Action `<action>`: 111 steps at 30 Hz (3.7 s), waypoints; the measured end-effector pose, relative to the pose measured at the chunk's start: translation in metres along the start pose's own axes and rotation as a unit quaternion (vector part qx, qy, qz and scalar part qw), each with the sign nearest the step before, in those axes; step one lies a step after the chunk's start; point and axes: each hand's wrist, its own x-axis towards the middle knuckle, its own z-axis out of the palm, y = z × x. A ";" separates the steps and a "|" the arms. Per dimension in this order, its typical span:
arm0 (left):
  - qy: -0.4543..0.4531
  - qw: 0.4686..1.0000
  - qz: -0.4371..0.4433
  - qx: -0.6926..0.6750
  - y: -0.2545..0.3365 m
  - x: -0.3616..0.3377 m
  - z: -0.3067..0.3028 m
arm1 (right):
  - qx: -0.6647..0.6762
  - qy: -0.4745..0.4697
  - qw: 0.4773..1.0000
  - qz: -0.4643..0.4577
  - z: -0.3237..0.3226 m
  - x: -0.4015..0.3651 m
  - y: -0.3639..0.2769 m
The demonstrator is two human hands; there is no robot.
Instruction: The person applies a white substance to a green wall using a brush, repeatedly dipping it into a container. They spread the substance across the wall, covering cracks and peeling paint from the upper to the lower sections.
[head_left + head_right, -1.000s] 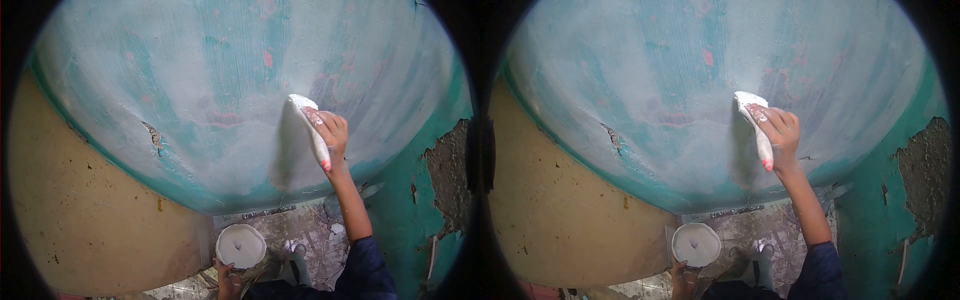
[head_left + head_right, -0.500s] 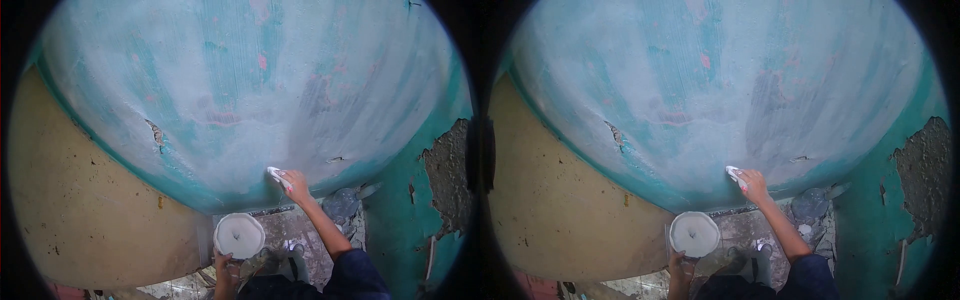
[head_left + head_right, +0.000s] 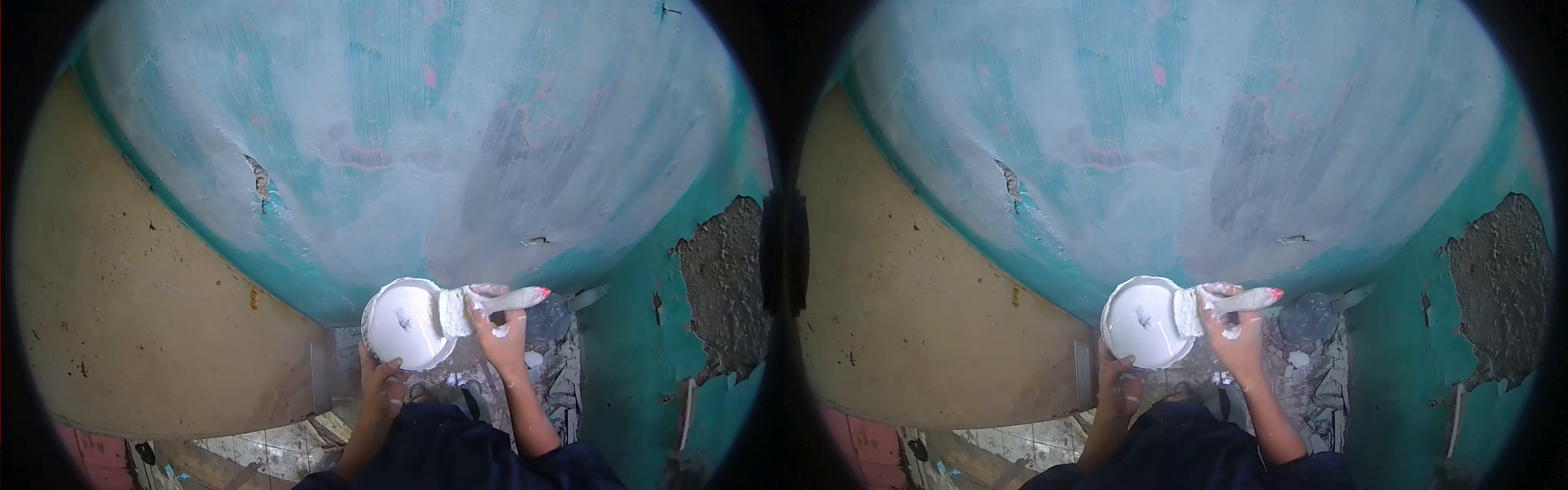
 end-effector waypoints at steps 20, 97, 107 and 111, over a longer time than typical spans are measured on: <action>-0.049 0.998 0.027 -0.024 -0.020 -0.013 0.013 | -0.022 0.035 0.998 -0.042 -0.010 -0.008 0.022; -0.101 0.983 -0.146 -0.046 -0.039 0.064 0.072 | 0.343 0.303 0.837 0.302 -0.094 0.044 0.154; -0.154 0.977 -0.145 -0.028 -0.004 0.067 0.022 | 0.664 0.174 0.696 0.209 -0.040 0.005 0.114; -0.164 0.975 -0.152 -0.002 0.001 0.071 0.019 | 0.683 0.192 0.687 0.159 -0.038 0.006 0.085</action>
